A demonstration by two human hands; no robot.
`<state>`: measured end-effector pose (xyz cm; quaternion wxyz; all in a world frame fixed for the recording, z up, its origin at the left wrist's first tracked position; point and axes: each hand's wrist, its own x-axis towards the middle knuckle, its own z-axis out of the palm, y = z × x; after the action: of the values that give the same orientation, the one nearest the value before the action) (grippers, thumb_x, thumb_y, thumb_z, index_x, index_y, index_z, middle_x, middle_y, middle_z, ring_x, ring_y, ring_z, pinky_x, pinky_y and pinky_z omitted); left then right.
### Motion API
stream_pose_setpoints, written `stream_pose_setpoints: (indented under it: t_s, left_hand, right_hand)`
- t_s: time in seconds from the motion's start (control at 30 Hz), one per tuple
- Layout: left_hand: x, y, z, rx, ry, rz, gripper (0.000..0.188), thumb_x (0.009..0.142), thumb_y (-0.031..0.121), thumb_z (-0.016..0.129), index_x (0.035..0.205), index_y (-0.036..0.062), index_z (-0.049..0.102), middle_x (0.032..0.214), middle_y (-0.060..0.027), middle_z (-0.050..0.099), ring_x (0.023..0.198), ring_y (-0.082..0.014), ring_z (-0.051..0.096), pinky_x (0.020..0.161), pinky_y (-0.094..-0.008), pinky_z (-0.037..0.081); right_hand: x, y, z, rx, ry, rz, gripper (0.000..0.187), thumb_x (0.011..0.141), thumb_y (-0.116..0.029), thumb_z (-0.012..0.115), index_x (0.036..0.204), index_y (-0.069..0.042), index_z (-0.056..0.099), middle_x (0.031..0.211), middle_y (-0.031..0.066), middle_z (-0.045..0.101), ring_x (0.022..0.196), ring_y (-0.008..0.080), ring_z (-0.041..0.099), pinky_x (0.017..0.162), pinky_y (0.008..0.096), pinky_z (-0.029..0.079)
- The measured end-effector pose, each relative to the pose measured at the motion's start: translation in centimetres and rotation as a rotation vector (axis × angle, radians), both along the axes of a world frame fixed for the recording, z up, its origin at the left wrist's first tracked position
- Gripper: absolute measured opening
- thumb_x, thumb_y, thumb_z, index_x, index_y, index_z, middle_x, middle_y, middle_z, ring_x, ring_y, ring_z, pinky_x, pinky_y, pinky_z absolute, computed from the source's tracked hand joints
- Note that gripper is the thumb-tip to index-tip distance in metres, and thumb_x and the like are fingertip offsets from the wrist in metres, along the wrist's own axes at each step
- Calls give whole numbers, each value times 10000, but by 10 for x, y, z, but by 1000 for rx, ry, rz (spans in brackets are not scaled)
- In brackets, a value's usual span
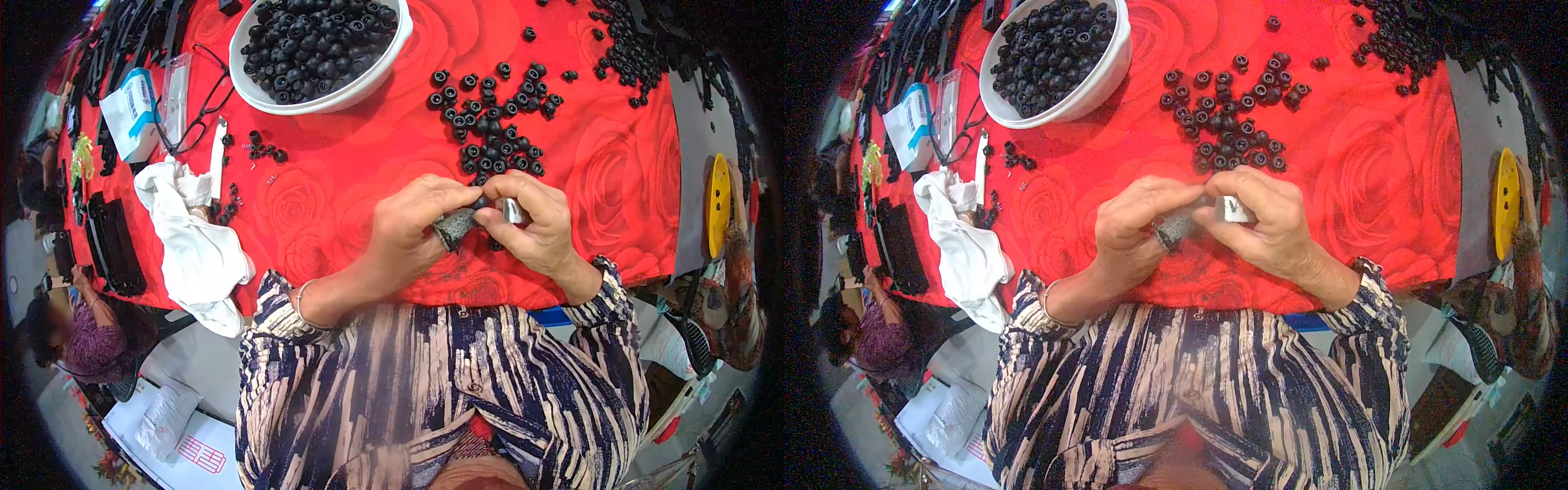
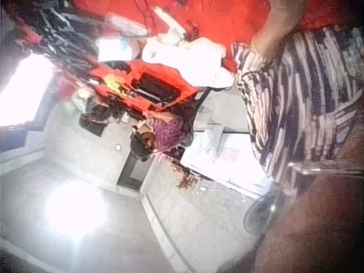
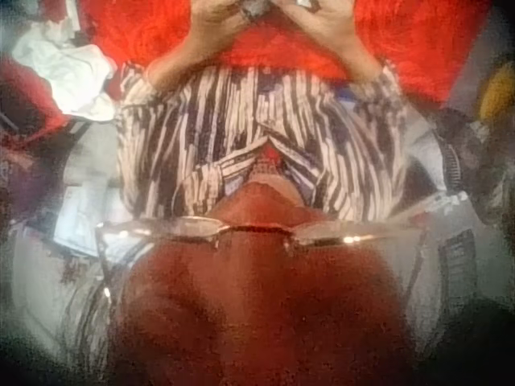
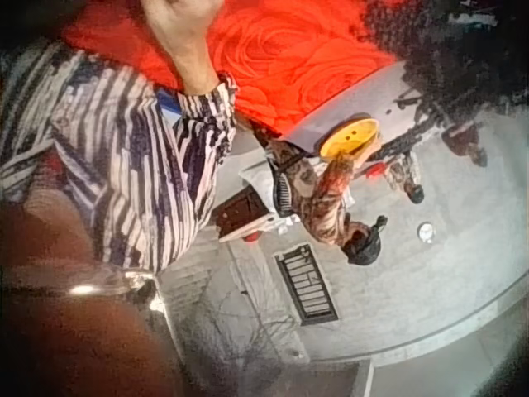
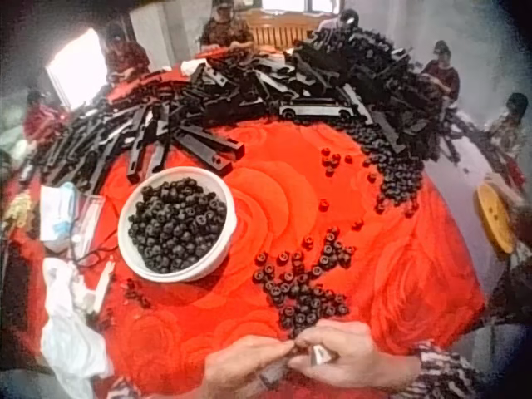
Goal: The person sits at a table and repeatedly cleans small black beads using a small metal tool and a grey cloth. They pick up a bead, rub it with the tool, and wipe it with the cloth before placing it back on the table. The process is repeated for multiple beads from a pile on the red tablecloth.
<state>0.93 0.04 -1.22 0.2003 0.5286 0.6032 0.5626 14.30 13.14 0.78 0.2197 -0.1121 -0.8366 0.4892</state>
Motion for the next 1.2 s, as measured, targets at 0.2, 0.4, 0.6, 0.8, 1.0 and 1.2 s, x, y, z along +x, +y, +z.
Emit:
stream_pose_setpoints:
  t_s: [0.2, 0.4, 0.6, 0.8, 1.0, 1.2]
  left_hand:
    - [-4, 0, 15, -352, -1196, -137, 198, 836, 20, 588, 1029, -10, 625, 827, -72, 645, 706, -137, 623, 583, -255, 506]
    - [-17, -4, 18, -678, -1100, -386, 168, 886, 95, 544, 972, -9, 645, 736, -58, 645, 620, -105, 609, 538, -218, 485]
    - [-23, -4, 18, -701, -1129, -476, 163, 883, 91, 550, 971, -1, 651, 748, -60, 653, 627, -92, 606, 542, -217, 488]
    - [-9, -5, 12, -554, -1111, -327, 175, 889, 69, 534, 1003, -5, 644, 773, -60, 651, 650, -88, 601, 558, -227, 498]
    - [-1, -8, 13, -427, -1134, -236, 209, 892, 52, 523, 1064, -7, 626, 790, -44, 640, 680, -88, 592, 599, -228, 498]
    - [5, -10, 2, -342, -1102, -207, 224, 896, 44, 510, 1090, 0, 615, 798, -51, 637, 682, -99, 596, 595, -230, 499]
  right_hand:
    - [0, 5, 0, 150, 148, 60, 249, 673, -34, 723, 887, 3, 601, 651, 76, 538, 528, 193, 526, 472, 299, 398]
    - [3, 7, -4, 210, 198, 274, 361, 638, -88, 749, 952, 19, 608, 655, 95, 545, 509, 237, 527, 450, 338, 407]
    - [2, 11, -2, 173, 189, 301, 275, 665, -44, 724, 920, 9, 633, 553, 42, 466, 453, 173, 477, 429, 305, 359]
    - [3, 6, -6, 265, 227, 142, 350, 636, -38, 741, 963, 20, 631, 620, 72, 508, 488, 211, 498, 442, 322, 385]
    - [3, 2, -11, 412, 303, 60, 390, 611, -35, 746, 976, 36, 629, 618, 49, 481, 478, 183, 466, 424, 306, 353]
    - [5, 1, -13, 468, 309, 36, 418, 584, -30, 753, 976, 42, 627, 611, 37, 463, 470, 159, 438, 407, 293, 313]
